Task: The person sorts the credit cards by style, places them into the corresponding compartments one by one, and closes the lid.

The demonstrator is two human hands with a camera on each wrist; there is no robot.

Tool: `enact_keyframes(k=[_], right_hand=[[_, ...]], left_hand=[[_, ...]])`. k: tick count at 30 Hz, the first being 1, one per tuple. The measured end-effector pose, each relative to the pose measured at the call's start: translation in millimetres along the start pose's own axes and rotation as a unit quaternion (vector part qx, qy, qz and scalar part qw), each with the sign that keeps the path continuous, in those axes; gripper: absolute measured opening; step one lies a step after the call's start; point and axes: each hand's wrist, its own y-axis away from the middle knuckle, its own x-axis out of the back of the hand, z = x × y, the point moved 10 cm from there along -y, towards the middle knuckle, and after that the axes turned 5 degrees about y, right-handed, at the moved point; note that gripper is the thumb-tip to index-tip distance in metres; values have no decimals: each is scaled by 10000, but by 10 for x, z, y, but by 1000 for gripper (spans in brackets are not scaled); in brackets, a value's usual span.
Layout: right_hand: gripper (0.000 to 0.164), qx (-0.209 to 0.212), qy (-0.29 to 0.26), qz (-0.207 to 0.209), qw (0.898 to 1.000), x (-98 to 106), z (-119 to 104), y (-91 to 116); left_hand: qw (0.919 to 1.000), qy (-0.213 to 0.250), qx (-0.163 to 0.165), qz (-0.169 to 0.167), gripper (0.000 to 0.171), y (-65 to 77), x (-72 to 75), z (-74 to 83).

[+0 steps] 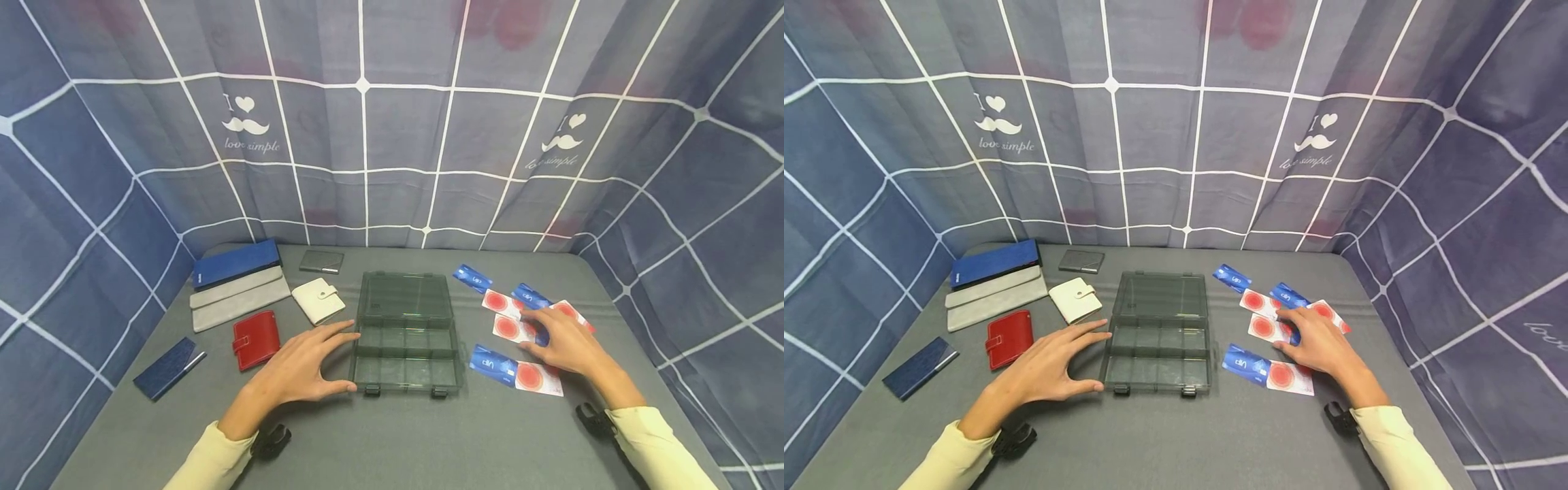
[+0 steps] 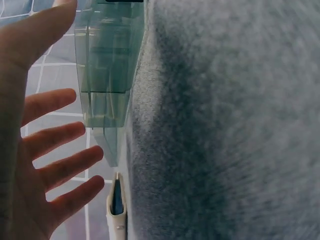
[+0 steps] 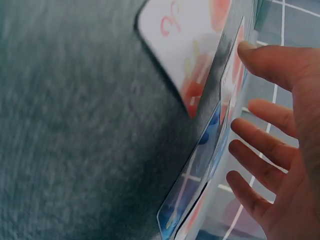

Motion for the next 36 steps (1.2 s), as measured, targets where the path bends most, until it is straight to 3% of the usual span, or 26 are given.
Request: enact_keyframes(k=[14, 22, 27, 31, 36], right_hand=[[43, -110, -146, -62, 9998, -120, 141, -10], [47, -40, 18, 78, 10000, -20, 10, -111], [48, 235, -209, 359, 9989, 149, -321, -253], [46, 676, -508, 489, 9952, 239, -777, -432], [44, 1286, -392, 410, 9901, 231, -1379, -703]], left_hand=[[9999, 85, -108, -84, 71, 25, -49, -28], [9995, 65, -282, -135, 72, 6, -28, -20], [9992, 100, -328, -189, 70, -17, -19, -55], [9993, 111, -324, -171, 68, -22, -19, -79], [9990, 127, -390, -158, 67, -29, -19, -84]])
